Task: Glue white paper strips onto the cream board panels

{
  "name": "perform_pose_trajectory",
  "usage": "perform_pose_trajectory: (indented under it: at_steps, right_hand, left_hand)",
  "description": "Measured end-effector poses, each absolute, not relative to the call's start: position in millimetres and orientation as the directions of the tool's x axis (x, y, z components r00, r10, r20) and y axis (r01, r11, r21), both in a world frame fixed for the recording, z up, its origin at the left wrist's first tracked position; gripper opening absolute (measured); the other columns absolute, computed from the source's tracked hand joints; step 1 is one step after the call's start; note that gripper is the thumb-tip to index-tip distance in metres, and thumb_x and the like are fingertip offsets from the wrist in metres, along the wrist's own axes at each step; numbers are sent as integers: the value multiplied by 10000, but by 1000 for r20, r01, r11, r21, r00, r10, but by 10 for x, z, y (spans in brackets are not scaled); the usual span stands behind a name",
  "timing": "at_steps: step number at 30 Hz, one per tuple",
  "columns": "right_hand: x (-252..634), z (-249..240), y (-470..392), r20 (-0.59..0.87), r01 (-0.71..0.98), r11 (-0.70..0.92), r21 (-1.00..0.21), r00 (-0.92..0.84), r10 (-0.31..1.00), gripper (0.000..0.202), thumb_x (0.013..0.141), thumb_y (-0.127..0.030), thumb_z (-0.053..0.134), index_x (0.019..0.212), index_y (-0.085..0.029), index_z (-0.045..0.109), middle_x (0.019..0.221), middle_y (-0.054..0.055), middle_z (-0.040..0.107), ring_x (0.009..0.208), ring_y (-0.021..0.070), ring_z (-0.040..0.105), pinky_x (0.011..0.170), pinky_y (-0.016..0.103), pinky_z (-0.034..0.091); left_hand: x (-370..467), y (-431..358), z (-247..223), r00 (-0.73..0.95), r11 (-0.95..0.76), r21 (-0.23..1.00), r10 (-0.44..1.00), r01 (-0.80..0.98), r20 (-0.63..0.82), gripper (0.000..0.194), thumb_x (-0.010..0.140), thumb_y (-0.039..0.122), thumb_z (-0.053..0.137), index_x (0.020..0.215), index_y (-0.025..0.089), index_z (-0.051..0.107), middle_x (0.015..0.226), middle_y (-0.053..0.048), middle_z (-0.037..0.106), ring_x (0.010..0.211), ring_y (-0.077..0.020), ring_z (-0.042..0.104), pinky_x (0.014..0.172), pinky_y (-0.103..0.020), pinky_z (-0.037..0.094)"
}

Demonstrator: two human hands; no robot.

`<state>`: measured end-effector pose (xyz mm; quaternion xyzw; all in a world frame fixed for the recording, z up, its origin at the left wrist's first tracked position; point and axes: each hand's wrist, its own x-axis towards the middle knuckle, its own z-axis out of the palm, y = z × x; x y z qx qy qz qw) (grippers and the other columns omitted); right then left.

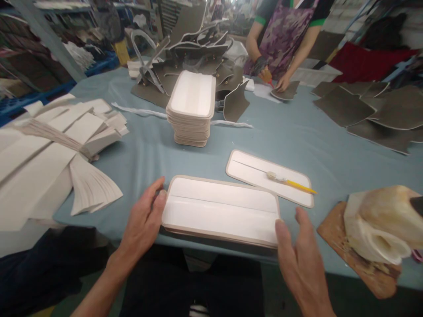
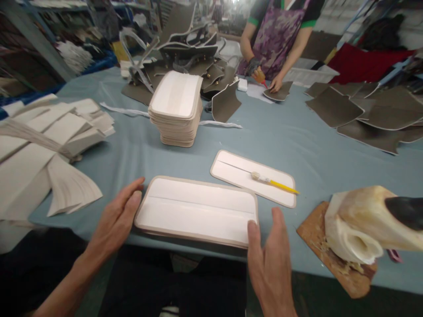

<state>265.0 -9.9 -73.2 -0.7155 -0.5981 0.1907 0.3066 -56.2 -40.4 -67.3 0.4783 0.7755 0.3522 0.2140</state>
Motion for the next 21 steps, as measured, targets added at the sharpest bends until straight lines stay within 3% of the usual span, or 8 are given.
perform_pose_trajectory:
  at_steps: [2, 4, 6, 8, 12, 17, 21]
  right_hand:
    - [2644, -546, -189, 249, 818, 1, -575, 174, 953, 695, 974, -618, 455, 1426, -105, 578, 1438, 209, 617, 1313, 386, 593, 1101, 536, 470]
    - [2537, -408, -318, 324, 823, 236, -517, -66, 944, 372, 1014, -454, 492, 1219, -226, 703, 1198, 105, 762, 1084, 294, 725, 960, 412, 566]
    - [2310, -382, -453, 332, 657, 564, -500, -456, 826, 226, 1022, -288, 509, 1118, -267, 713, 1053, 42, 798, 933, 215, 758, 853, 309, 586]
    - [2002, -468, -569, 295, 457, 726, -513, -701, 649, 197, 993, -201, 529, 1098, -239, 692, 1004, 32, 796, 852, 196, 758, 779, 289, 588]
    - [1445, -713, -694, 204, 480, 703, -524, -731, 651, 137, 948, -160, 578, 1042, -192, 672, 965, 49, 767, 835, 248, 745, 776, 382, 602]
    - [1187, -762, -712, 115, 655, 627, -421, -648, 753, 62, 958, -209, 593, 924, -197, 644, 842, 40, 718, 781, 277, 708, 688, 441, 611]
    - [1115, -745, -723, 179, 726, 600, -337, -576, 798, 145, 941, -313, 647, 917, -170, 637, 844, 58, 701, 786, 267, 684, 742, 453, 617]
  left_hand:
    - [-646, -287, -530, -306, 158, 655, 945, 739, 117, 651, 1018, 547, 322, 1448, 101, 521, 1511, -163, 568, 1408, -280, 521, 1229, -447, 367]
    - [-679, -92, -398, -80, -28, 550, 982, 835, 171, 593, 1035, 490, 304, 1429, 112, 537, 1511, -150, 570, 1416, -262, 506, 1235, -436, 345]
    - [-649, 151, -321, 120, -169, 496, 984, 852, 130, 548, 1027, 468, 326, 1403, 152, 569, 1480, -114, 606, 1401, -253, 518, 1234, -428, 333]
    - [-573, 391, -309, 269, -257, 463, 962, 848, 42, 499, 1019, 467, 355, 1333, 187, 623, 1393, -102, 670, 1319, -255, 585, 1173, -408, 397]
    - [-396, 696, -353, 409, -328, 426, 905, 843, -112, 416, 1008, 508, 403, 1117, 248, 709, 1095, -65, 772, 1025, -233, 705, 933, -328, 507]
    - [-285, 802, -313, 456, -361, 394, 872, 845, -180, 429, 1007, 513, 371, 1049, 253, 710, 959, -64, 765, 875, -232, 696, 800, -314, 476]
    - [-244, 879, -340, 442, -346, 404, 880, 847, -175, 436, 973, 531, 396, 971, 249, 728, 814, -54, 742, 755, -235, 672, 693, -301, 429]
